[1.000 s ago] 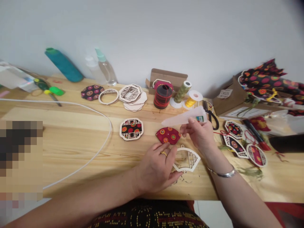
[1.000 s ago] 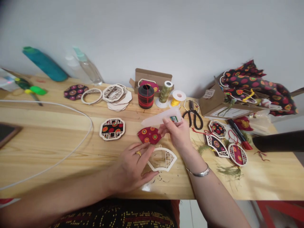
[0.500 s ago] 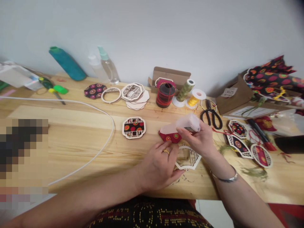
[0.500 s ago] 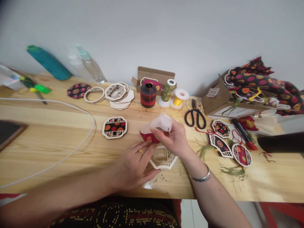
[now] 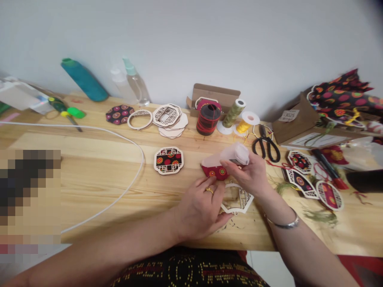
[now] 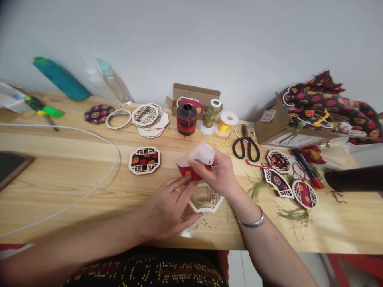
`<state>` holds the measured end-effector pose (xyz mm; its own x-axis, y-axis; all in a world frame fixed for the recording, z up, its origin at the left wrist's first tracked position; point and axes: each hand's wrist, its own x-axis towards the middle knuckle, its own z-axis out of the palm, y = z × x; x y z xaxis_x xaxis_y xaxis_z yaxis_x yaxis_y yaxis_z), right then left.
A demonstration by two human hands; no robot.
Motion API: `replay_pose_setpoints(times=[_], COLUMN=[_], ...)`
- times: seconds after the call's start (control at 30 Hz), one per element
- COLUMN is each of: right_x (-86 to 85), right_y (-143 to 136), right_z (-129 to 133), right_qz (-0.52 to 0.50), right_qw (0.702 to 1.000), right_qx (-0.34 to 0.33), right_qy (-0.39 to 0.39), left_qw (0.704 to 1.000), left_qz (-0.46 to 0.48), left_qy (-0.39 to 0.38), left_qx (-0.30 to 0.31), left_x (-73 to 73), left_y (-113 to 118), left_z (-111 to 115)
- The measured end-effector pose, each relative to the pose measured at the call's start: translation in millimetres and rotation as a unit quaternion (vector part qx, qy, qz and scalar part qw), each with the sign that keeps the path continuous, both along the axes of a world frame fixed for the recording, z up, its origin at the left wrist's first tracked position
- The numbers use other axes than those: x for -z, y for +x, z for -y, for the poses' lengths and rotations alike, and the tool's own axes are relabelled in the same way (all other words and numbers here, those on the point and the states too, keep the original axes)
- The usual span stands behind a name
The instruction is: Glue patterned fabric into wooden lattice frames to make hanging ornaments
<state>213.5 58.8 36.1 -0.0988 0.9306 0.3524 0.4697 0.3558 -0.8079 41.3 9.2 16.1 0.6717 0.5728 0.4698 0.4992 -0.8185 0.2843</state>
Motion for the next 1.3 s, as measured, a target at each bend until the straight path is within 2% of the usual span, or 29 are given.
replay_pose_setpoints(times=[0.27,0.57,0.7,0.93,1.07,1.3], right_x=[-0.3,2.9,2.2,2.3,4.3,3.5], right_y=[0.5,2.3,2.3,3.3,4.9,3.4], right_z=[-2.8,-3.5,-3.9,-3.4,-4.3,-2.4], right_qz=[-0.12,-0.087,-0.073,-0.058,-0.081,-0.054], right_qw=[0.992,0.994,0.995,0.998,0.995,0.998], right_qx=[-0.008,-0.034,-0.024,0.005,0.027,0.006], right_qy=[-0.045,-0.064,-0.059,-0.035,-0.053,-0.035], left_qw=[1.0,0.998,0.997,0.998,0.998,0.998], left_qz=[0.008,0.018,0.009,-0.01,-0.013,-0.02], left_qy=[0.008,0.008,0.006,-0.01,-0.011,-0.019], left_qx=[-0.008,-0.055,-0.073,-0.064,-0.06,-0.056], left_x=[-1.1,-1.6,-0.5,-1.5,-0.7,-0.8], left_y=[0.0,-0.6,-0.8,-0.5,-0.4,0.1], left_z=[0.1,-0.7,-1.6,0.1,0.1,1.0])
